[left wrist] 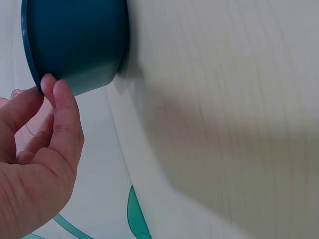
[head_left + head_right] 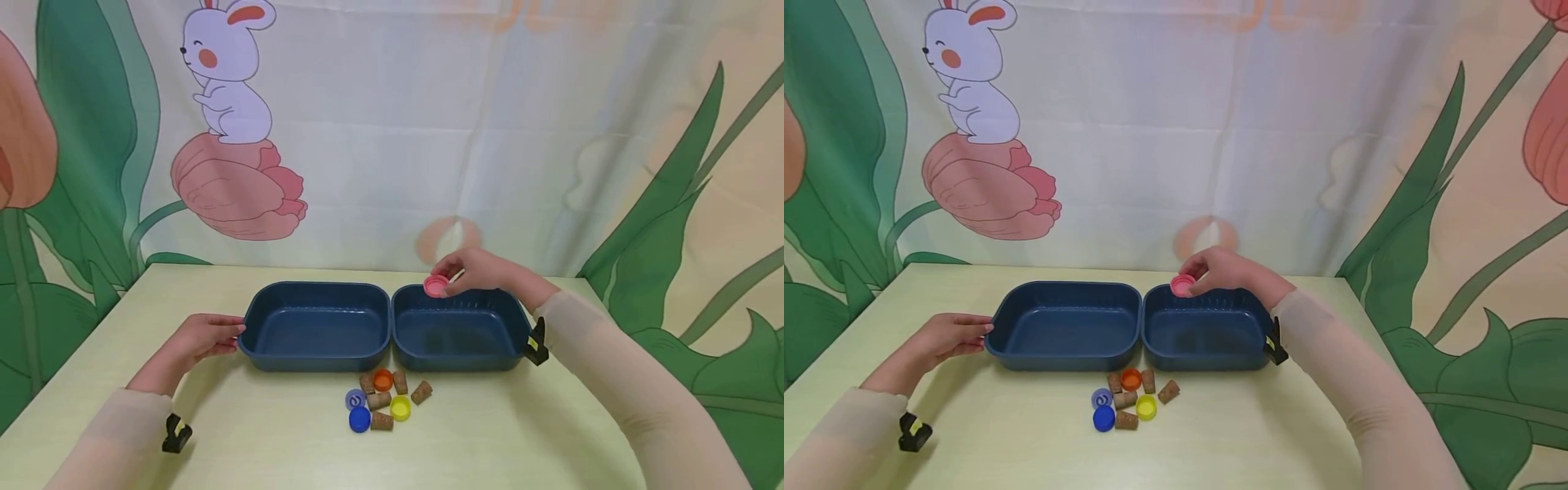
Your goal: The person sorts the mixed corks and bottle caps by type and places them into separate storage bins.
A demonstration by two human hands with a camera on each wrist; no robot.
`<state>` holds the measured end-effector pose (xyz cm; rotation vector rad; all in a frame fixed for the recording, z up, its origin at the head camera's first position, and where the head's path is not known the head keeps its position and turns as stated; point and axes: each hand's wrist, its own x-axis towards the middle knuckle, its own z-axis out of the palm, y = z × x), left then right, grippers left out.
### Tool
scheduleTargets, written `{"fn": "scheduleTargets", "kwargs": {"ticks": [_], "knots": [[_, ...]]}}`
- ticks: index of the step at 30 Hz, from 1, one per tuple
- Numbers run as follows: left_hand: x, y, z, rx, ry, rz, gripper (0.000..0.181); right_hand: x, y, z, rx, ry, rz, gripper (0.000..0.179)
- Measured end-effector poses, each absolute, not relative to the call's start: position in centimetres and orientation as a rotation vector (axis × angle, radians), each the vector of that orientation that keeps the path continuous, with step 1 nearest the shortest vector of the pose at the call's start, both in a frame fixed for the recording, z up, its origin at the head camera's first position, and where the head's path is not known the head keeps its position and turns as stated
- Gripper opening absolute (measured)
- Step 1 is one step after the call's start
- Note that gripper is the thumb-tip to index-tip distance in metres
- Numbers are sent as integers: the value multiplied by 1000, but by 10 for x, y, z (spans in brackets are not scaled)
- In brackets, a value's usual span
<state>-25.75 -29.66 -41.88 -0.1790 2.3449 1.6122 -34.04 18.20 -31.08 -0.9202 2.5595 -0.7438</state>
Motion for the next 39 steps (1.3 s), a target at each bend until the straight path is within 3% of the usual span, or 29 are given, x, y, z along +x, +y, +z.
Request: {"fn": "scheduleTargets", "kwargs": {"ticks": [39], "knots": [[-257,-297,-420,-172,2323,1634,53,-370,173,-336,-895,2530,-606,45]]}}
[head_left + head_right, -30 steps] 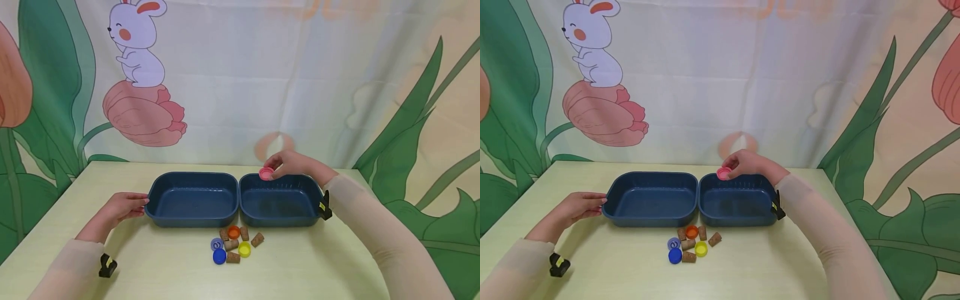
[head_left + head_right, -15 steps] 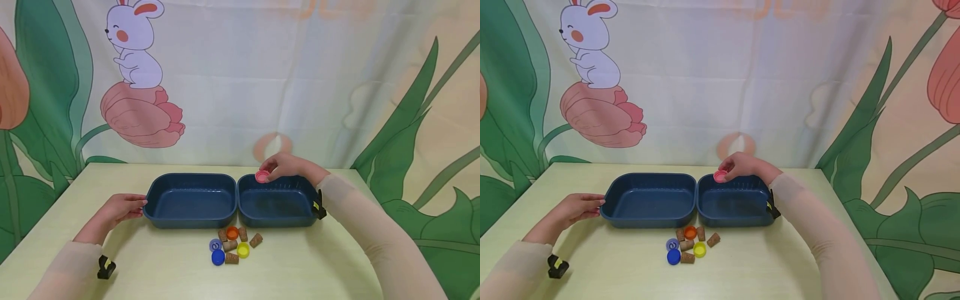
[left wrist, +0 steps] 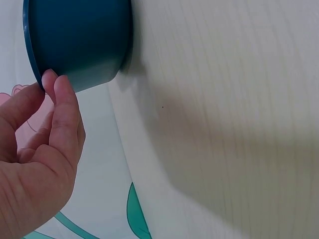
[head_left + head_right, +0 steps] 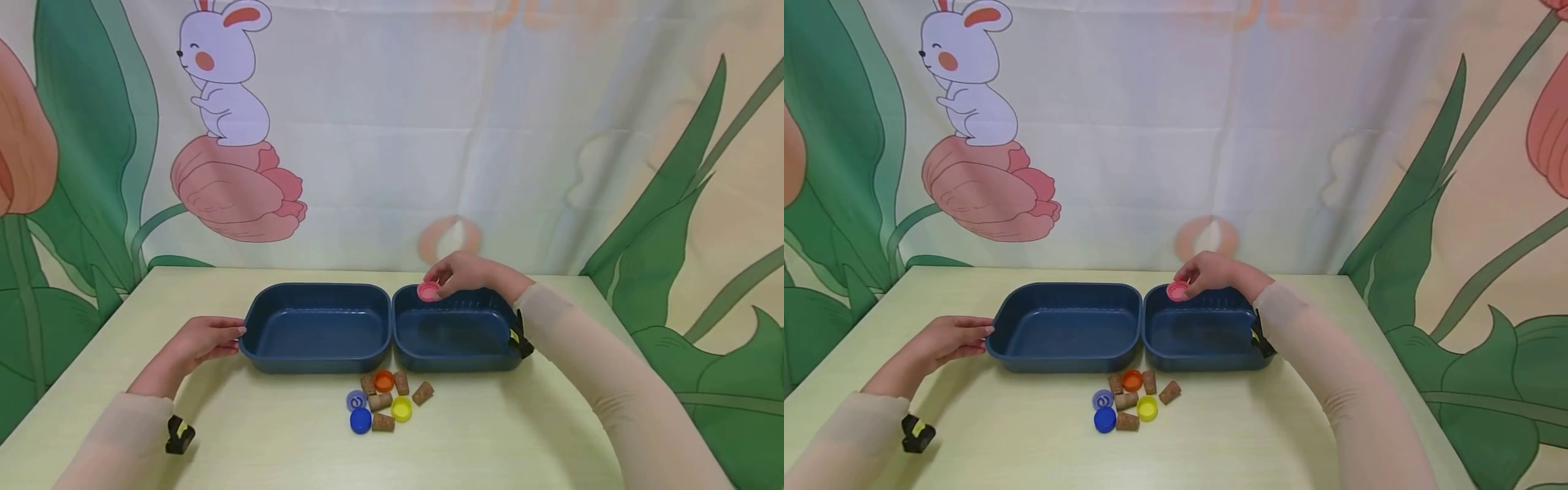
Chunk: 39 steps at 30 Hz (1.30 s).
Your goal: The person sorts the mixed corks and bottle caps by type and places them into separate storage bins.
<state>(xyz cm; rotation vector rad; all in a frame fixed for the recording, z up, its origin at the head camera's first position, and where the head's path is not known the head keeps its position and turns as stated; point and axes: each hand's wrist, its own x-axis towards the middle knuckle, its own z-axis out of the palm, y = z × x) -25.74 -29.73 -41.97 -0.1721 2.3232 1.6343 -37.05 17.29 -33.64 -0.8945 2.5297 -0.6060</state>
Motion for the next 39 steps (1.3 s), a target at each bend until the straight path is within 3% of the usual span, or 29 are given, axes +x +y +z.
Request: {"fn": "scheduleTargets", "kwargs": {"ticks": [39], "knots": [[-259,-299,-418,-171,2347,1560,52,-382,146,-366,-912,2443,-340,44]]}}
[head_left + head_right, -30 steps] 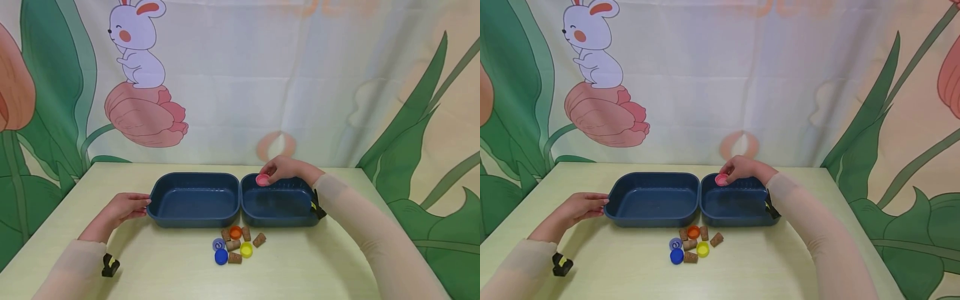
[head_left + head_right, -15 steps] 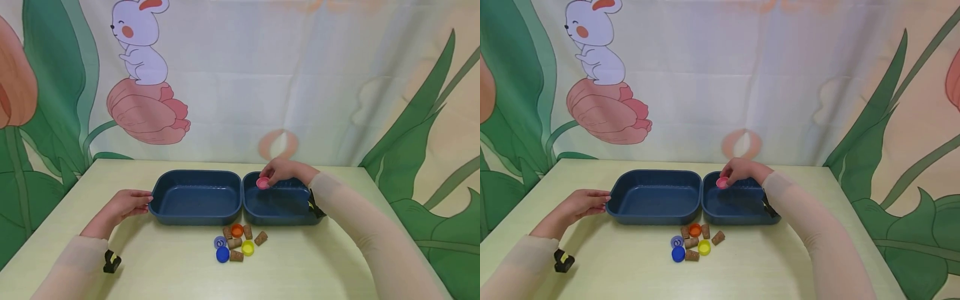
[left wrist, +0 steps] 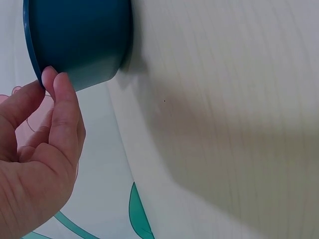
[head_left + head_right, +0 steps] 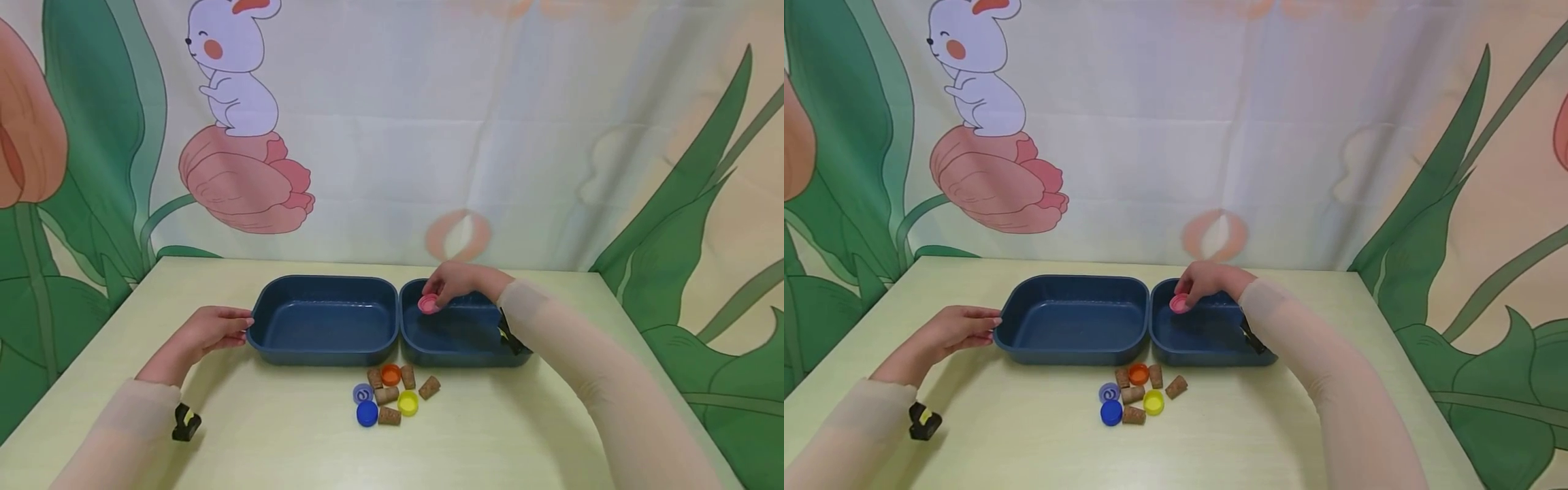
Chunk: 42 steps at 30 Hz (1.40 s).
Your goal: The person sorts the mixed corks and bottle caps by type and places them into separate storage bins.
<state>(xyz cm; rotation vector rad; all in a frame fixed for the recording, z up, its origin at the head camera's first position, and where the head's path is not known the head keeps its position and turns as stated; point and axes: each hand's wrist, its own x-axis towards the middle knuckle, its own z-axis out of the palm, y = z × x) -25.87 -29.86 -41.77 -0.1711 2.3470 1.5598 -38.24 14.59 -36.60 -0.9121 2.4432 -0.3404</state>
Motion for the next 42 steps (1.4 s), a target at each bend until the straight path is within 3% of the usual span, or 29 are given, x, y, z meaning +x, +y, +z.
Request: {"fn": "scheduleTargets", "kwargs": {"ticks": [42], "knots": [[-259,-299,-416,-194,2299,1585,52,-387,133,-391,-816,2423,-157,44]]}}
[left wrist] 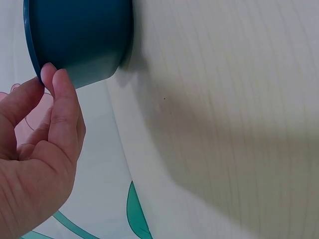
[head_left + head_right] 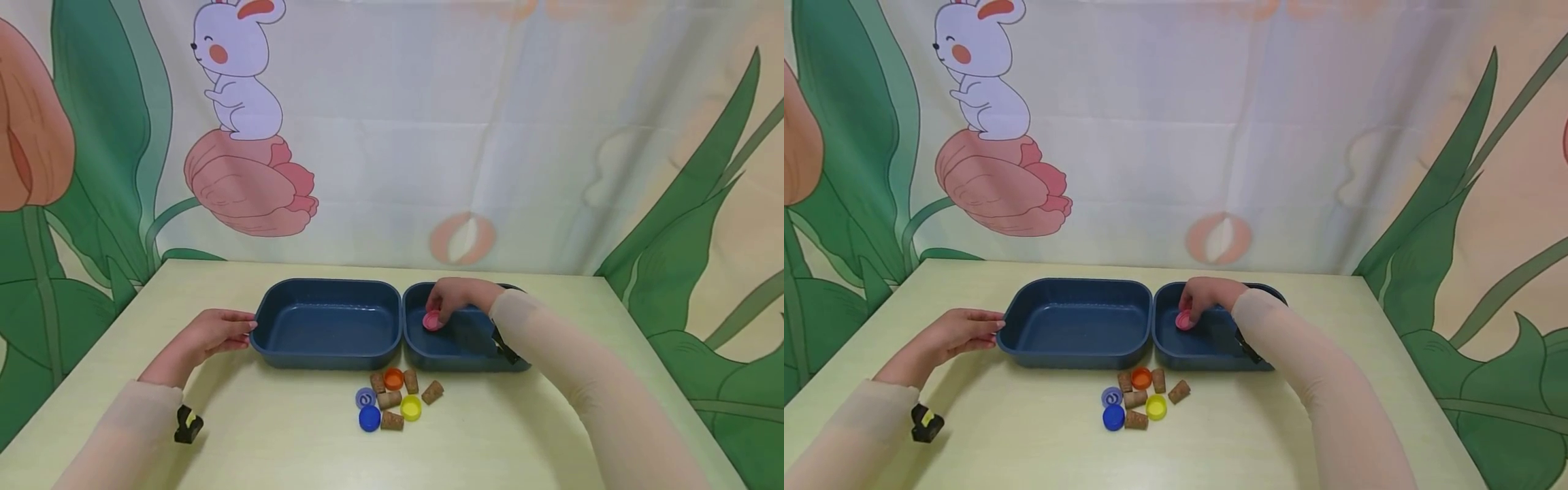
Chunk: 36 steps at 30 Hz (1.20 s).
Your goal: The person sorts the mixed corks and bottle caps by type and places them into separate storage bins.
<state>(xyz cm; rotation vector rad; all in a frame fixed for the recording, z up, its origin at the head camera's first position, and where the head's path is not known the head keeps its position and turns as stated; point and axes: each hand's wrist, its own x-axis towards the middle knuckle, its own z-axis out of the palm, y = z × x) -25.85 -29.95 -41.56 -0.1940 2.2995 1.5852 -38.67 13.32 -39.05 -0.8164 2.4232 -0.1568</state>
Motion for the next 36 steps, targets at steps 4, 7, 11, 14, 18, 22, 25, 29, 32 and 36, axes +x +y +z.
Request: {"fn": "scheduleTargets", "kwargs": {"ticks": [4,7,11,14,18,22,25,29,32,36], "knots": [[-259,-300,-415,-194,2308,1575,53,-387,133,-389,-812,2420,-152,44],[-259,-300,-416,-197,2309,1570,53,-387,133,-390,-817,2418,-137,44],[-258,-301,-417,-188,2305,1575,52,-387,132,-391,-817,2419,-121,43],[-258,-301,-417,-180,2306,1578,52,-387,132,-390,-822,2417,-114,42],[-258,-301,-418,-173,2307,1582,52,-386,133,-390,-826,2413,-107,40],[-259,-301,-417,-176,2297,1594,52,-386,132,-391,-823,2413,-104,38],[-259,-300,-417,-177,2300,1592,52,-386,133,-393,-820,2411,-105,37],[-259,-301,-418,-170,2311,1583,52,-386,134,-395,-779,2411,-120,36],[-259,-302,-418,-159,2313,1582,52,-387,135,-398,-755,2411,-126,35],[-259,-302,-417,-163,2311,1584,52,-389,136,-403,-743,2413,-134,35]]}}
